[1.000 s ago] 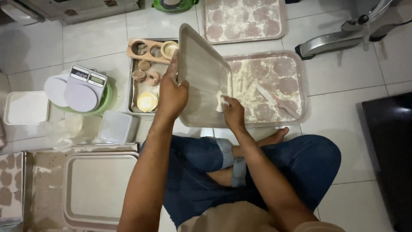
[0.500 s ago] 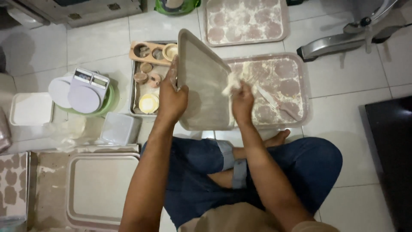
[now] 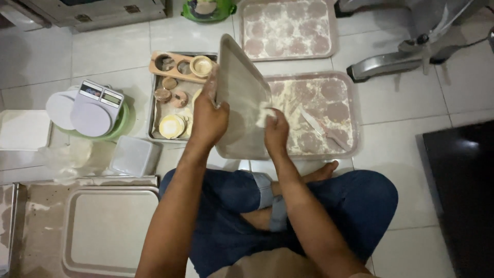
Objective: Cleaning a laptop, a plastic box, and baking trays by wiping them with a cloth to remove flour.
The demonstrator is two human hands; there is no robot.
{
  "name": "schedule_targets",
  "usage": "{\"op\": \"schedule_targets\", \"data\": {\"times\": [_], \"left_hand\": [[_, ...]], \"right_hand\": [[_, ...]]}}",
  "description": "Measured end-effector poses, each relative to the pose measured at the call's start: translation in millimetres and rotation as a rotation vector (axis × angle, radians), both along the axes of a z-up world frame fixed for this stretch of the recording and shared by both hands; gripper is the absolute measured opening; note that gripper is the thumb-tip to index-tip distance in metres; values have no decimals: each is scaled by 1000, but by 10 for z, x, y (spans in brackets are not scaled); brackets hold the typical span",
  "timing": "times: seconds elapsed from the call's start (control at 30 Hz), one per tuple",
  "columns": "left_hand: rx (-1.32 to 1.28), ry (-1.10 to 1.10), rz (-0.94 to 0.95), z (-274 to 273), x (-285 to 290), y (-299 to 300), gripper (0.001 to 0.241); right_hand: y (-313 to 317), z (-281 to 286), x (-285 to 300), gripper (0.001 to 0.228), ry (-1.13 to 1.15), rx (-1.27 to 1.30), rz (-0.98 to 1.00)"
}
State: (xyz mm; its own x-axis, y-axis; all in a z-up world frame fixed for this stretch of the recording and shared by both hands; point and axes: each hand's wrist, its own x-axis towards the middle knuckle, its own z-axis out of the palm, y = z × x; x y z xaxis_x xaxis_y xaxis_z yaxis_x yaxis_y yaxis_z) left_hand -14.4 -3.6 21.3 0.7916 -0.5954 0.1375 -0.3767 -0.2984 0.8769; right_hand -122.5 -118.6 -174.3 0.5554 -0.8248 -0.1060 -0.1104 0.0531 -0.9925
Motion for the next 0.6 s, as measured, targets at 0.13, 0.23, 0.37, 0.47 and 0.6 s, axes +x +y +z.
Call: {"op": "schedule_targets", "data": {"times": [0.13,0.23,0.37,0.47,0.6], "left_hand": [[11,-22,6,-80,15,15,81],[31,-49,1,-12,37,-8,80],[7,-9,-23,-8,-8,-9,80],[13,3,-39,-14,-15,-41,79],[14,19,-8,-25,9,44,79]], "right_hand": [[67,-138,28,29,9,16,254],[104,241,-12,29,-34,11,129],[598,939,-90,28,-345,-182,240],[578,591,92,32,-379,-393,258],[235,360,297,33,-37,-202,168]]}}
